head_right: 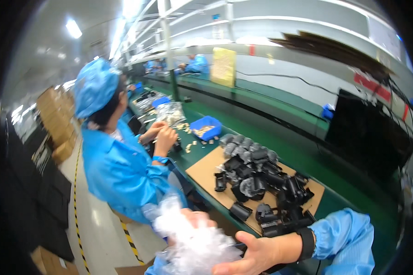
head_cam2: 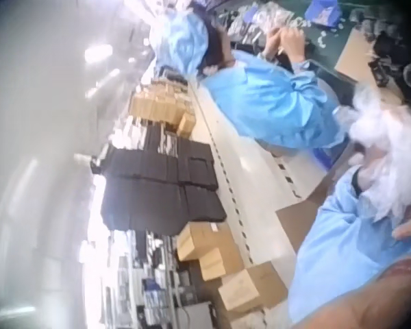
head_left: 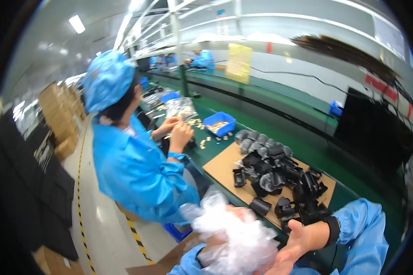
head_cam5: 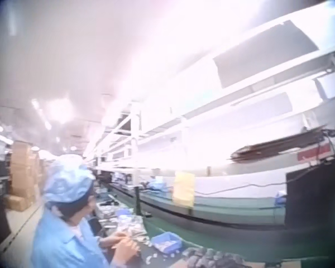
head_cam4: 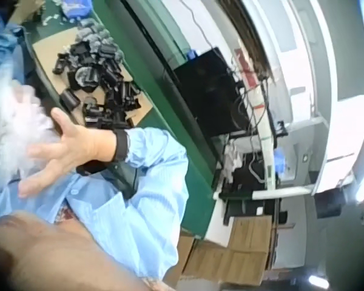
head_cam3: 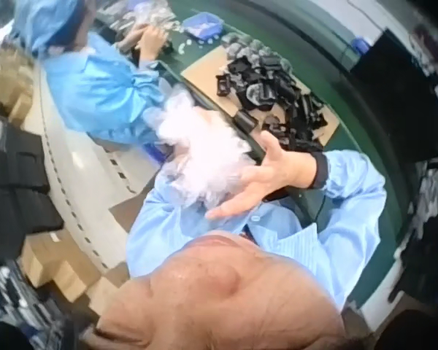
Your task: Unpacking black plastic components from plastic bags and arranging them on a workbench.
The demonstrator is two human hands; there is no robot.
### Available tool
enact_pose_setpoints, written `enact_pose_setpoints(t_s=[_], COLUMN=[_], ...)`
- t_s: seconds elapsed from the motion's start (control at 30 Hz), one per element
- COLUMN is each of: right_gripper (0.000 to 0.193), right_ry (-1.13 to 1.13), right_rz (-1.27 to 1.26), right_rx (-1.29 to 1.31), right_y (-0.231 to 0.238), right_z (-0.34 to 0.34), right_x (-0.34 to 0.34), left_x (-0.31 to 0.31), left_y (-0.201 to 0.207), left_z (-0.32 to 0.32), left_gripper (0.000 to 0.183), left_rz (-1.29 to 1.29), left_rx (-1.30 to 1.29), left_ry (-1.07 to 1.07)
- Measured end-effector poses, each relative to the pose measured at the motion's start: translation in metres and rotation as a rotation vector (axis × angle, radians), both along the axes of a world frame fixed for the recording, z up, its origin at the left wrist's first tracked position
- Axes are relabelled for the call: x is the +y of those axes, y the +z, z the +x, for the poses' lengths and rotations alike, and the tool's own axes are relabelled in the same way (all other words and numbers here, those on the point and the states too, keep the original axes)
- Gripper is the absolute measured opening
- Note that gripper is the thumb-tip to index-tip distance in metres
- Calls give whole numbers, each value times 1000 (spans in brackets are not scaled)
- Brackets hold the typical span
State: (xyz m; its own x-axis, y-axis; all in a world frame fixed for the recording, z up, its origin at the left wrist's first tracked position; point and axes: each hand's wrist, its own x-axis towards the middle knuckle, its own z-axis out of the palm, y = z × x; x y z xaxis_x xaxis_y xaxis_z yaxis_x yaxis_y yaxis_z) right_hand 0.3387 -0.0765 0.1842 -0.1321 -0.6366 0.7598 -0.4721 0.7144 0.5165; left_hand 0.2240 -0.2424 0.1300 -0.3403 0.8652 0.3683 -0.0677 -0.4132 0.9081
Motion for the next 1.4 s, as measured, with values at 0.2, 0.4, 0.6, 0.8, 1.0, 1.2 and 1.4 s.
enact_pose_setpoints(t_s=[0.2,0.4,0.6,0.8,1.0,1.2,1.4], right_gripper=[46,41,35,30,25,22,20], right_ry=[39,83,98,92,-60,-153,-242], right_rz=[39,54,40,24,23,-105,-250], right_rx=[-4,2,-27,-252,-428,-236,-33], right_y=[23,45,46,57,76,85,83], right_z=[0,25,63,105,170,209,234], right_x=[-93,-171,-228,-267,-258,-185,-68], left_x=[-57,-116,-178,-207,-183,-112,-19], left_y=[11,15,3,-10,9,54,81], left_z=[36,78,109,145,184,219,235], left_gripper=[49,46,43,41,38,36,33], left_rz=[173,288,329,338,361,331,211], left_rx=[-69,-126,-175,-225,-266,-301,-338], left_ry=[-109,-214,-271,-307,-454,-642,-748])
